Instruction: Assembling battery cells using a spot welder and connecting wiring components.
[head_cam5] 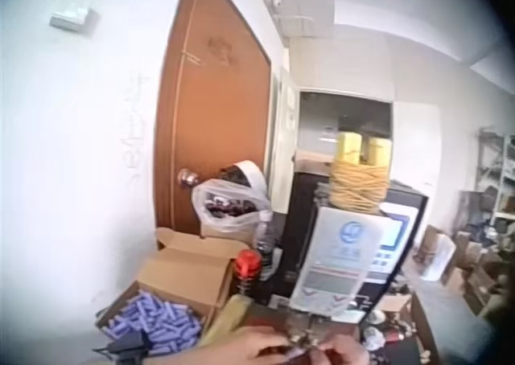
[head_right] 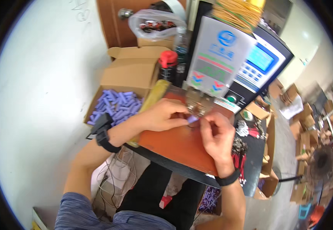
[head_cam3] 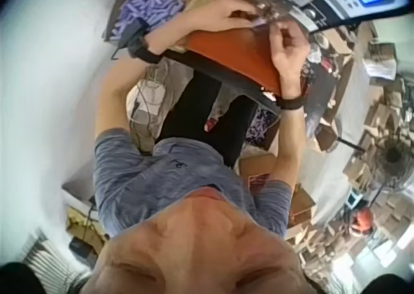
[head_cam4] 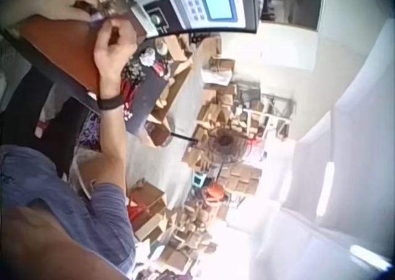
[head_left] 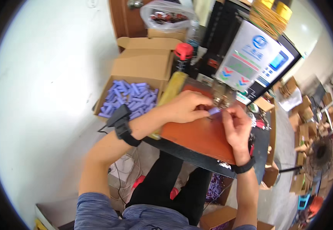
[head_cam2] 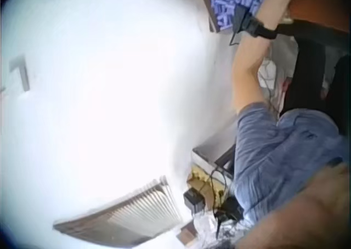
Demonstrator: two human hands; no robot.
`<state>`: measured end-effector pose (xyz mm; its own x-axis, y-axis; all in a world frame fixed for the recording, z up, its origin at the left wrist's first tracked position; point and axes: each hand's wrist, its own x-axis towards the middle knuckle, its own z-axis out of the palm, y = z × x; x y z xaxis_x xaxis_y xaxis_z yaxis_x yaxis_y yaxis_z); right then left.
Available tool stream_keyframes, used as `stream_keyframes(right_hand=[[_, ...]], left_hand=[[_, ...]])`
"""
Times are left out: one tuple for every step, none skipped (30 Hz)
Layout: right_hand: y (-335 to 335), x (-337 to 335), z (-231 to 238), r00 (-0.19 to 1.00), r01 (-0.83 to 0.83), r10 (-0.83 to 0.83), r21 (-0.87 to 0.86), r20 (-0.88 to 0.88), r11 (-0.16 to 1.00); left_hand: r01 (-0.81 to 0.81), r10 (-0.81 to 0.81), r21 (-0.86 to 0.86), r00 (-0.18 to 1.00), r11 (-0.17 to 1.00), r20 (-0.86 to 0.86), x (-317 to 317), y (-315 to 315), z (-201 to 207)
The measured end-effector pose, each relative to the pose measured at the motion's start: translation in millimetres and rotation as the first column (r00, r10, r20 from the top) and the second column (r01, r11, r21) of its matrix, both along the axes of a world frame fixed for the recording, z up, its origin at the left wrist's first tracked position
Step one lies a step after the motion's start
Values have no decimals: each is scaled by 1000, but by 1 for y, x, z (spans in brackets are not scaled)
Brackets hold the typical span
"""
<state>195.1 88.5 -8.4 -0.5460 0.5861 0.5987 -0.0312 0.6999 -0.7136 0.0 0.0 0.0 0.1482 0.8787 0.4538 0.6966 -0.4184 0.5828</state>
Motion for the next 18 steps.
stream_keyframes(right_hand=[[5, 8, 3, 1000, 9, -9, 0, 5, 1000], [10, 12, 7, 1000, -13, 13, -18, -19, 1000], [-11, -10, -2, 999, 42, -44, -63, -16, 997], [-8, -8, -3, 1000, 30, -30, -57, -6, 998], [-5, -8, -4, 1000, 20, -20, -50, 5, 999], [-4, -6, -3, 1000, 5, -4, -56, 9, 998], [-4, -5, -1, 1000, 3, -2, -33, 8, 999], [-4, -6, 0, 1000, -4, 4, -10, 5, 1000], [-5, -7, 3, 1000, -2, 2, -8, 1, 1000], [-7, -8, 3, 1000, -6, 7, -33, 2, 999], [-8, -9, 5, 1000, -16, 16, -58, 0, 998], [-8, -9, 6, 1000, -16, 16, -54, -5, 998], [-6, -7, 3, 1000, -11, 11, -44, 2, 999], [-3, -7, 1, 1000, -11, 11, -36, 4, 999], [-2, -7, 1, 1000, -8, 8, -28, -2, 1000], [-4, -7, 1, 1000, -11, 11, -42, 3, 999], [-6, -7, 1, 1000, -14, 14, -56, 7, 998], [-6, -7, 1, 1000, -1, 2, -71, 22, 998]], left_hand=[[11, -9, -13, 995, 1000, 101, 8, 2, 4], [23, -18, -22, 979, 999, 201, 11, -1, 8], [56, -48, -43, 987, 998, 155, -23, -19, 11], [9, -5, -29, 994, 1000, 113, -29, -28, 15], [-35, 36, -15, 997, 999, 71, -37, -36, 19], [-43, 45, 132, 999, 990, -13, -49, -45, 19], [-110, 111, 55, 994, 992, -10, -59, -60, 27], [-174, 174, 16, 985, 985, 5, -76, -73, 26], [-258, 252, -106, 965, 960, -69, -92, -85, 28], [-346, 318, -221, 936, 912, -153, -106, -97, 27], [-350, 321, -220, 934, 910, -159, -117, -109, 22], [-379, 315, -143, 887, 914, -338, -126, -118, 12], [-383, 306, -57, 811, 922, -499, -134, -119, -3], [-379, 306, -48, 810, 924, -501, -140, -119, -16], [-399, 314, -60, 799, 915, -513, -144, -119, -30], [-415, 320, -73, 790, 907, -523, -146, -119, -40], [-410, 320, -64, 790, 910, -523, -148, -118, -48], [-439, 345, -85, 797, 894, -495, -149, -114, -51]])
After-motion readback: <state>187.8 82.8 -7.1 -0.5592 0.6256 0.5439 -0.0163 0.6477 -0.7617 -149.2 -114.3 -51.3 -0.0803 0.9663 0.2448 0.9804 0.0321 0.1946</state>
